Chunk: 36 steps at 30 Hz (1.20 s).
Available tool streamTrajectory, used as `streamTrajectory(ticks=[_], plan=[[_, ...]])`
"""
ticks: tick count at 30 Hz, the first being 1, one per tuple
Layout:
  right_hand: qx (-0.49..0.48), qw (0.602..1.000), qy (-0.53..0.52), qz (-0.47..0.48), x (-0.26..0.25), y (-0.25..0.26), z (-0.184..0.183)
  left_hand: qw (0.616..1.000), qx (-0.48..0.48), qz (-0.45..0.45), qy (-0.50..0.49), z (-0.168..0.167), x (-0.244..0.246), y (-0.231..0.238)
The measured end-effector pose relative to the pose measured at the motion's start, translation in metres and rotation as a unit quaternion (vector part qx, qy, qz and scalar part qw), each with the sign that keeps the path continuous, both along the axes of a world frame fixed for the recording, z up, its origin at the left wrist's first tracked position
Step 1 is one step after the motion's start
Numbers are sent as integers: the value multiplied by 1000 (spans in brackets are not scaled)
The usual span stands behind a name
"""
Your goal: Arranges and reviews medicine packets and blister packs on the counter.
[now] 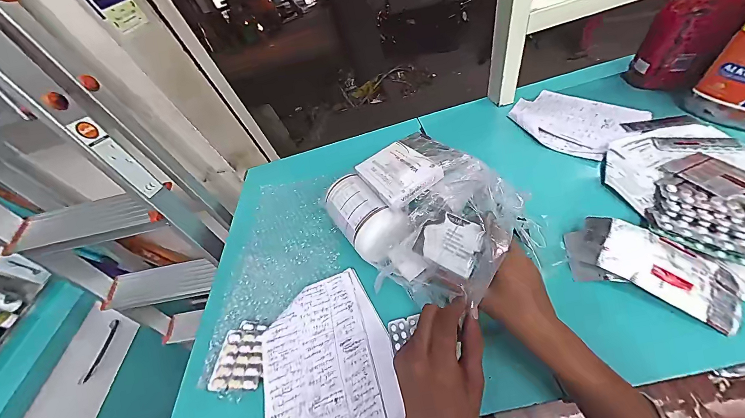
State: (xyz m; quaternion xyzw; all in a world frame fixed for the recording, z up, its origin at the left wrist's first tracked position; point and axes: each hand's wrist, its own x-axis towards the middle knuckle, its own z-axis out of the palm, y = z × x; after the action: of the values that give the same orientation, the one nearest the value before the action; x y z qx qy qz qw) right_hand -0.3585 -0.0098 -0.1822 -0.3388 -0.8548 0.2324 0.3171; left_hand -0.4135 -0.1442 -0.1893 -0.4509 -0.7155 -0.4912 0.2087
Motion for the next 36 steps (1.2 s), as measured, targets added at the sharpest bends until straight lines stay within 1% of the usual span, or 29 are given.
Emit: streamTrajectory(ticks=[4, 8, 11, 13, 16, 18, 20, 24, 26, 29, 32, 34, 36], plan=[[6, 996, 81, 35, 41, 2, -13, 999, 17, -20, -31, 0, -7, -8], [20, 995, 93, 40, 91, -10, -20, 998, 11, -34, -57, -2, -6, -9], [35, 994, 93, 41, 116, -14, -21, 997, 1, -37, -61, -1, -2, -8], [40, 994, 96, 33, 128, -15, -21, 999, -3, -20, -44, 1, 2, -8], [56, 993, 105, 22, 141, -12, -22, 1000, 16, 3, 11, 2, 14, -7], [71, 992, 105, 23, 149, -11, -21, 999, 22, -15, 41, 4, 30, -7], [84, 990, 106, 26, 157, -8, -21, 998, 13, -48, 48, 2, 48, -4], [87, 990, 104, 36, 175, -1, -26, 990, -46, -129, -32, -11, 75, 12], [88, 991, 95, 43, 182, 1, -29, 983, -84, -151, -65, -16, 83, 18], [122, 988, 87, 46, 186, 4, -32, 977, -131, -150, -76, -17, 95, 26], [169, 982, 74, 42, 186, 5, -39, 974, -177, -117, -79, -15, 105, 34], [148, 984, 58, 75, 193, 8, -39, 973, -187, -107, -87, -17, 107, 38], [76, 986, 45, 140, 206, 19, -33, 972, -166, -125, -107, -24, 103, 41]])
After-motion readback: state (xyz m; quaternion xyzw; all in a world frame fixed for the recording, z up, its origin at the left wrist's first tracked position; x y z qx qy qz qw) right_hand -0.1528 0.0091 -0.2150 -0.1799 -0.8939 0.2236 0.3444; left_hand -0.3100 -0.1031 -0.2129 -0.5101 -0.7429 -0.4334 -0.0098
